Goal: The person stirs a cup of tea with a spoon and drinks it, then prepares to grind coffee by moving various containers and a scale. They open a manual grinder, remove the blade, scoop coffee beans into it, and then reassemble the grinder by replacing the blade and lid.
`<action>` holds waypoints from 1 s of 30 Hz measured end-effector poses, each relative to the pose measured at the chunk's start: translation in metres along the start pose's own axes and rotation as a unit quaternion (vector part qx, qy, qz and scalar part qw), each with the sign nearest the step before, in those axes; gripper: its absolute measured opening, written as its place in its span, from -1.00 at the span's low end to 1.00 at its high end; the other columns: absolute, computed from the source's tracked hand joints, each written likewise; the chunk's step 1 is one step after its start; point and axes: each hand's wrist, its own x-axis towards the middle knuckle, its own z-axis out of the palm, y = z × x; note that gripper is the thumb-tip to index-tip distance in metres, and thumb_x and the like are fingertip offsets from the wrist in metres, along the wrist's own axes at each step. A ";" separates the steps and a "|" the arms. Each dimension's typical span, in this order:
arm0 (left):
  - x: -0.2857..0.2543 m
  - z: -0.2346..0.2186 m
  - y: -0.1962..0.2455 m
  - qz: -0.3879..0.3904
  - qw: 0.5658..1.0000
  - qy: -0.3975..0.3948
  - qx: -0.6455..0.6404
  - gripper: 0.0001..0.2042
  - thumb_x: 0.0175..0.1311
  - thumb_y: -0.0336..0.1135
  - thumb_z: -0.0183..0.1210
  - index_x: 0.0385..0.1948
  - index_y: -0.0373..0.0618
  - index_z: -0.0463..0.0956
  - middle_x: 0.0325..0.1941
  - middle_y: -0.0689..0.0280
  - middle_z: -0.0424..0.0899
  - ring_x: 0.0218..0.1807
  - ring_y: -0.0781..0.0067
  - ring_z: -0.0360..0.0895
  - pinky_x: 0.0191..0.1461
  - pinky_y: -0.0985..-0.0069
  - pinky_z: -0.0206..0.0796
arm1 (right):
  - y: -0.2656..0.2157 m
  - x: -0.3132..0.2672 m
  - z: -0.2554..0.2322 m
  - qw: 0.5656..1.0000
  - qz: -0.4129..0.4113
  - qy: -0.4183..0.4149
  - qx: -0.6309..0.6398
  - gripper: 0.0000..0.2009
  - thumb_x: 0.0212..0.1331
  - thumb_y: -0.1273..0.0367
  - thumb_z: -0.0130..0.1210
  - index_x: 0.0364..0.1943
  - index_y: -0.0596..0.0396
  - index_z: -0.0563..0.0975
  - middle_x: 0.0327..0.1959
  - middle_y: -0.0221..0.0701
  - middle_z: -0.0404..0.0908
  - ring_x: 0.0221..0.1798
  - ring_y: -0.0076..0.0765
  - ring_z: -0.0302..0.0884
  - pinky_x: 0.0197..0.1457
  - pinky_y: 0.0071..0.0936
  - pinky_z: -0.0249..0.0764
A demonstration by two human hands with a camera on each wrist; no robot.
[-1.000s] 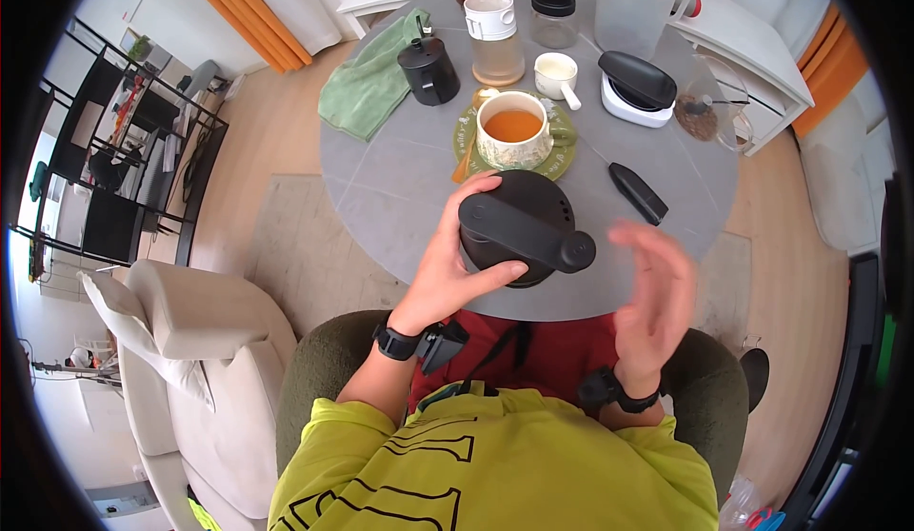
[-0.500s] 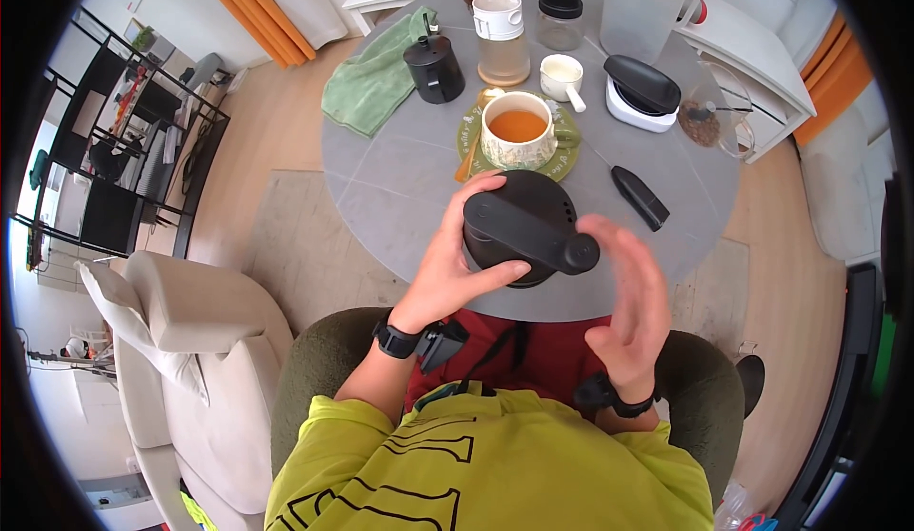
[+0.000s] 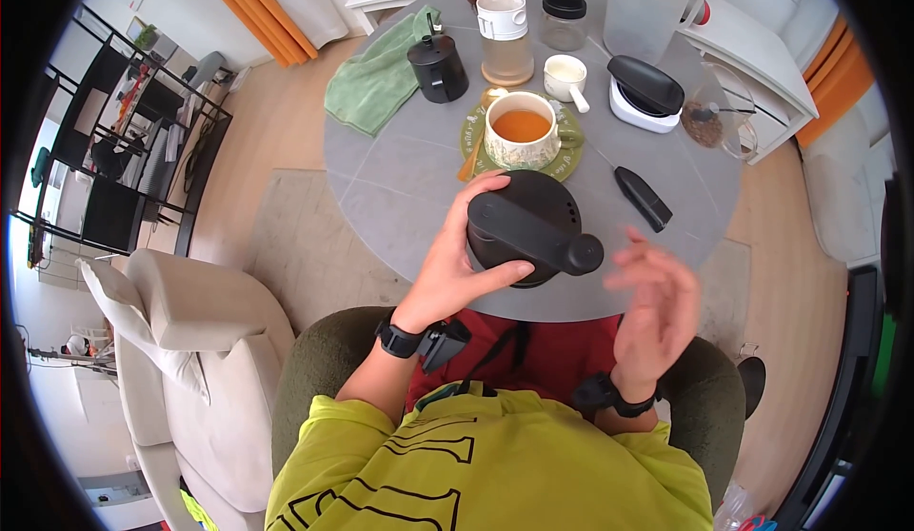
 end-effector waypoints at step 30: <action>-0.002 0.004 0.000 -0.032 0.998 0.007 -0.044 -0.19 -0.05 -0.43 0.42 0.31 -0.07 0.15 0.41 0.18 0.15 0.43 0.27 0.14 0.46 0.31 0.01 | -0.009 0.009 0.014 0.999 0.029 0.012 -0.006 -0.49 0.10 0.31 0.20 0.11 0.28 0.38 0.03 -0.06 0.55 0.18 -0.05 0.44 0.39 0.06 0.11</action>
